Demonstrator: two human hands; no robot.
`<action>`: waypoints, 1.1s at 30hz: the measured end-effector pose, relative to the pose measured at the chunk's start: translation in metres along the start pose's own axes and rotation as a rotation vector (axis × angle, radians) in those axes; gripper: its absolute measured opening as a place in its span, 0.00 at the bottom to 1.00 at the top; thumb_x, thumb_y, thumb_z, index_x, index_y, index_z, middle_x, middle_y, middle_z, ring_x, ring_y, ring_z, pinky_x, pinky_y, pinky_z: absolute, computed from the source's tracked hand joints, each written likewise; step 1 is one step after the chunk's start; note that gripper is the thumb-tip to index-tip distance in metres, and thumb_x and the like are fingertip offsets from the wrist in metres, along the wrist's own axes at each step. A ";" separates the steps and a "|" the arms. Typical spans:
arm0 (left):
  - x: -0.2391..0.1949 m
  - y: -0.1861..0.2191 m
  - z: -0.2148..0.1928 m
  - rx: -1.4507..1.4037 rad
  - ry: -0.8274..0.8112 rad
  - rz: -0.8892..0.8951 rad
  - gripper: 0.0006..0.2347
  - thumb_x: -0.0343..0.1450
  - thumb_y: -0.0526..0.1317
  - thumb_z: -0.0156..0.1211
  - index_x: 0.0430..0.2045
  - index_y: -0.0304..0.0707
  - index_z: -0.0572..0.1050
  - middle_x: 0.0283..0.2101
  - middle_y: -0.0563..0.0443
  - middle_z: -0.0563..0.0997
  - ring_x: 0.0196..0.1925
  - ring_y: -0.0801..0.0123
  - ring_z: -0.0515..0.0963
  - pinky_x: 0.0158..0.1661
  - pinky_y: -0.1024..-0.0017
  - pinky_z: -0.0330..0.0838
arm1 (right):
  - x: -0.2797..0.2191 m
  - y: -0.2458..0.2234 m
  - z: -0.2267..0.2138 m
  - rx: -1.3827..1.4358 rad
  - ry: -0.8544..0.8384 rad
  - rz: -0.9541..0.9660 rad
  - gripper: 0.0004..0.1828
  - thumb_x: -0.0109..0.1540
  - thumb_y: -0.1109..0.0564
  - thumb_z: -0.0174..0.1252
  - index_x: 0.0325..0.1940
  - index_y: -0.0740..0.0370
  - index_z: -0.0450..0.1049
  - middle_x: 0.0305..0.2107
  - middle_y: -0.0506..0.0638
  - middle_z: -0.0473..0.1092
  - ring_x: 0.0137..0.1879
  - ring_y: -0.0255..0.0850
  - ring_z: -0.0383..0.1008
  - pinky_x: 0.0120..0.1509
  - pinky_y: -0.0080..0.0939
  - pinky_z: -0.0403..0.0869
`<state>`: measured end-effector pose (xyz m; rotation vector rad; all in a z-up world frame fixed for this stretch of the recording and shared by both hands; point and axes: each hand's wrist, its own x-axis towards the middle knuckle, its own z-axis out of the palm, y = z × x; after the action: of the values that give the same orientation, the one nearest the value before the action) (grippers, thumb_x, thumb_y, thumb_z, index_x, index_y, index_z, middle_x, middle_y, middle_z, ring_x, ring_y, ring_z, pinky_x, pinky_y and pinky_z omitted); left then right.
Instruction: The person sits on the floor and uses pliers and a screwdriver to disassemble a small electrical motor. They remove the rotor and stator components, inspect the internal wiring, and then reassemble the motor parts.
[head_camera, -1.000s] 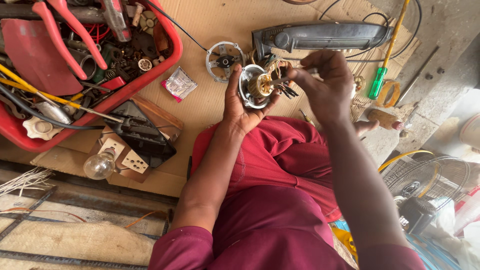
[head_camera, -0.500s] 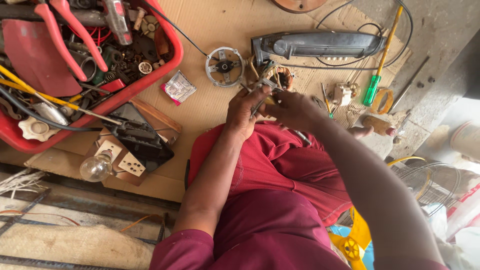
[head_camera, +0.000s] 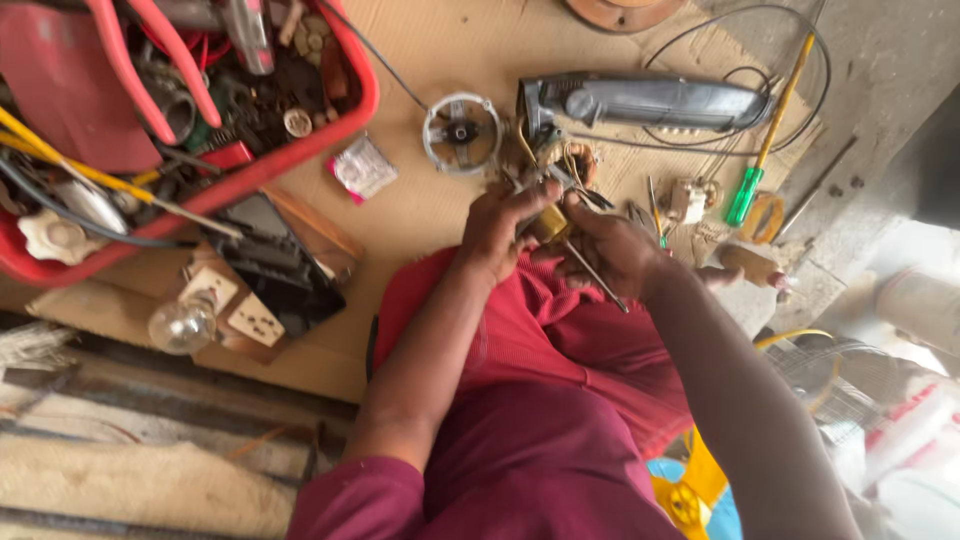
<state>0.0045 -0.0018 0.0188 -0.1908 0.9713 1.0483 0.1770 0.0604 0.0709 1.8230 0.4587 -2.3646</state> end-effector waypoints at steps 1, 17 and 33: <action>-0.001 -0.005 -0.001 -0.004 0.011 0.003 0.23 0.59 0.44 0.74 0.45 0.35 0.76 0.39 0.50 0.85 0.29 0.74 0.80 0.20 0.76 0.69 | -0.006 0.004 -0.005 -0.076 0.093 0.015 0.30 0.67 0.36 0.43 0.53 0.64 0.72 0.38 0.58 0.78 0.30 0.42 0.79 0.34 0.42 0.78; 0.002 -0.006 0.001 -0.153 0.097 0.016 0.20 0.62 0.47 0.75 0.42 0.37 0.77 0.39 0.53 0.82 0.39 0.72 0.81 0.38 0.68 0.78 | -0.058 0.087 -0.009 -0.205 0.623 -0.531 0.17 0.70 0.48 0.56 0.37 0.66 0.76 0.21 0.48 0.69 0.25 0.33 0.67 0.28 0.33 0.67; 0.004 -0.011 -0.004 -0.041 0.056 0.067 0.21 0.63 0.50 0.74 0.39 0.31 0.78 0.35 0.49 0.80 0.32 0.72 0.77 0.27 0.73 0.67 | -0.037 0.000 0.035 -1.056 0.526 -0.321 0.31 0.59 0.38 0.69 0.56 0.61 0.76 0.45 0.55 0.78 0.53 0.47 0.80 0.58 0.47 0.76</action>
<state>0.0109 -0.0070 0.0097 -0.2239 1.0130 1.1294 0.1547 0.0462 0.1146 1.7774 1.7322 -1.1930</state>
